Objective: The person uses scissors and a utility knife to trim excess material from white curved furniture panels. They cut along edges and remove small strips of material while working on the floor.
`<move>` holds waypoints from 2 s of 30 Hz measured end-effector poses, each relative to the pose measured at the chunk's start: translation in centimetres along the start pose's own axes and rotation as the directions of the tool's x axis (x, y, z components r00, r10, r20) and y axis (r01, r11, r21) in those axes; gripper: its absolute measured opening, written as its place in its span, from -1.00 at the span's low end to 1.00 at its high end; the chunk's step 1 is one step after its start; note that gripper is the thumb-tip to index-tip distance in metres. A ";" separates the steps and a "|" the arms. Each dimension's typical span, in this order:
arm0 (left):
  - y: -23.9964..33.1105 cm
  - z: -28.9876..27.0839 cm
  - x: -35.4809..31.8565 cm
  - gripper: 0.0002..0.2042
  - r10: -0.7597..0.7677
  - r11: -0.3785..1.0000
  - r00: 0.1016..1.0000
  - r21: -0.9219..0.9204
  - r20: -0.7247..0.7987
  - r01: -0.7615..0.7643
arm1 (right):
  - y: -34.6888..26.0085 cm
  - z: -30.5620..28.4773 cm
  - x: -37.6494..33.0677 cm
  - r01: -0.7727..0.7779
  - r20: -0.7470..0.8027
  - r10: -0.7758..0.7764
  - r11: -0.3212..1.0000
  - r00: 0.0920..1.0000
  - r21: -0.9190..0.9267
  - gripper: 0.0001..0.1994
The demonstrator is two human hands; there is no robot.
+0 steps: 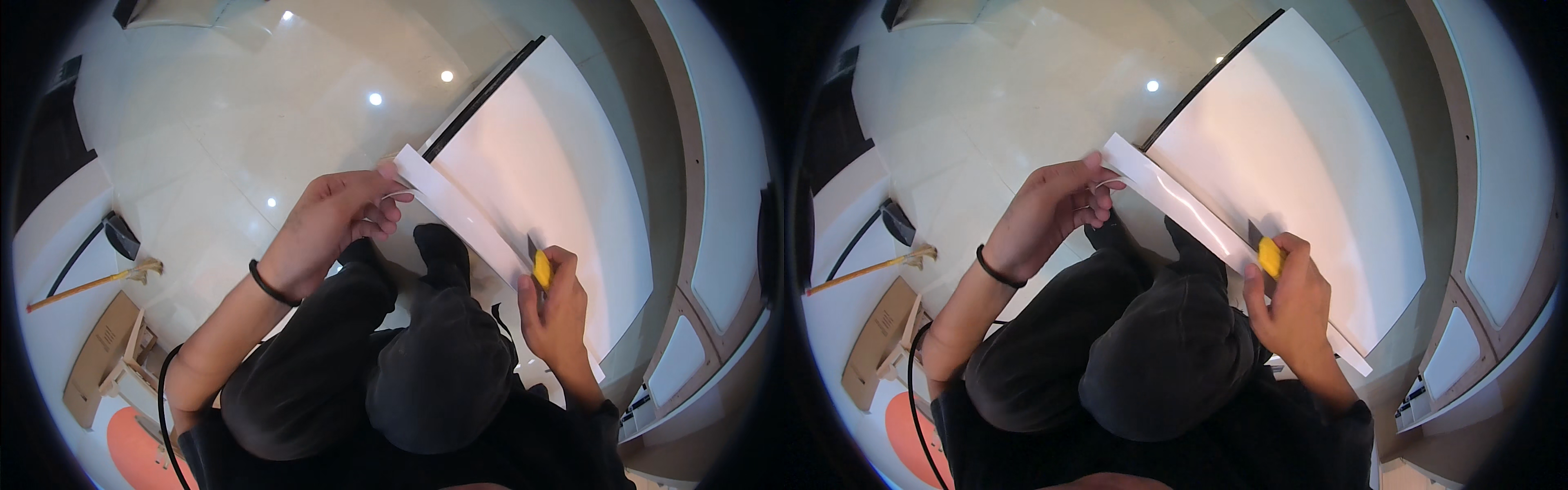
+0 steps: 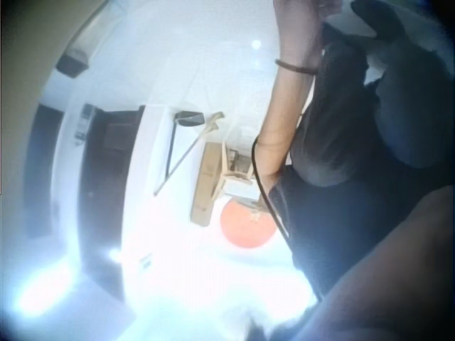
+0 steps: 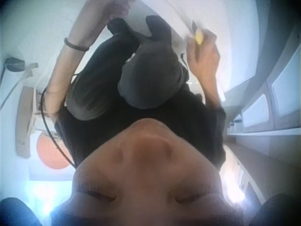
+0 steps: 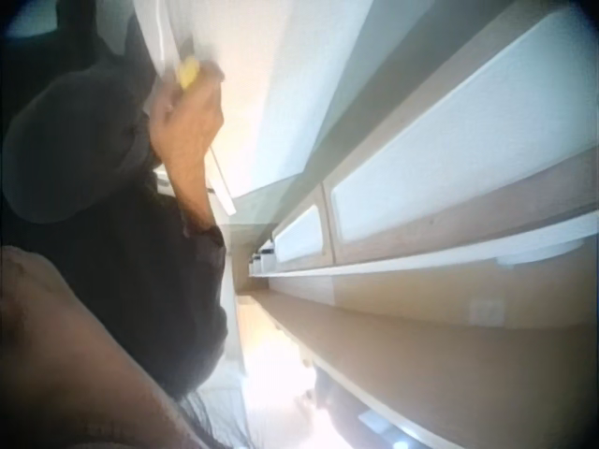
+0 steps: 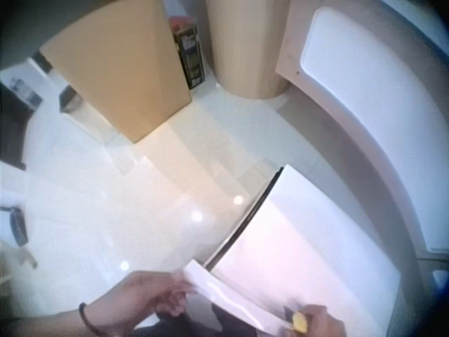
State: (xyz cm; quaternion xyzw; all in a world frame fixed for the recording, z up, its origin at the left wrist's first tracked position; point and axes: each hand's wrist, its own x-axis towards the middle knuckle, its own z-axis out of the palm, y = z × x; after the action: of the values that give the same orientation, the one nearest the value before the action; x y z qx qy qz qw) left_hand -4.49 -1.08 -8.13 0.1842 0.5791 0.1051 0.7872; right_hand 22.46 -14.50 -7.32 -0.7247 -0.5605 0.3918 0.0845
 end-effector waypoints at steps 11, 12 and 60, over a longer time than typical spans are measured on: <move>-1.4 -0.7 1.1 -0.73 -0.108 0.978 0.982 -0.160 0.155 0.133 | -7.6 -2.0 6.0 0.300 0.269 -0.284 0.954 0.921 -0.021 -0.82; -1.5 -0.7 1.2 -0.70 -0.149 0.954 0.974 -0.235 0.171 0.187 | -7.7 -2.0 6.4 0.287 0.304 -0.266 0.957 0.915 -0.027 -0.81; -8.2 3.9 1.6 -0.91 0.889 0.394 0.440 0.710 -0.131 -0.584 | -9.5 -1.5 8.0 0.418 0.436 -0.281 0.871 0.855 -0.257 -0.82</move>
State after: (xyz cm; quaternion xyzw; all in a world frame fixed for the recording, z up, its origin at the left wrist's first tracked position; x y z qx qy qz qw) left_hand -0.69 -8.60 -11.87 0.6220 0.6076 0.3230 0.3736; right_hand 16.86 -3.57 -4.79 -0.5206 -0.7494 0.4004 -0.0838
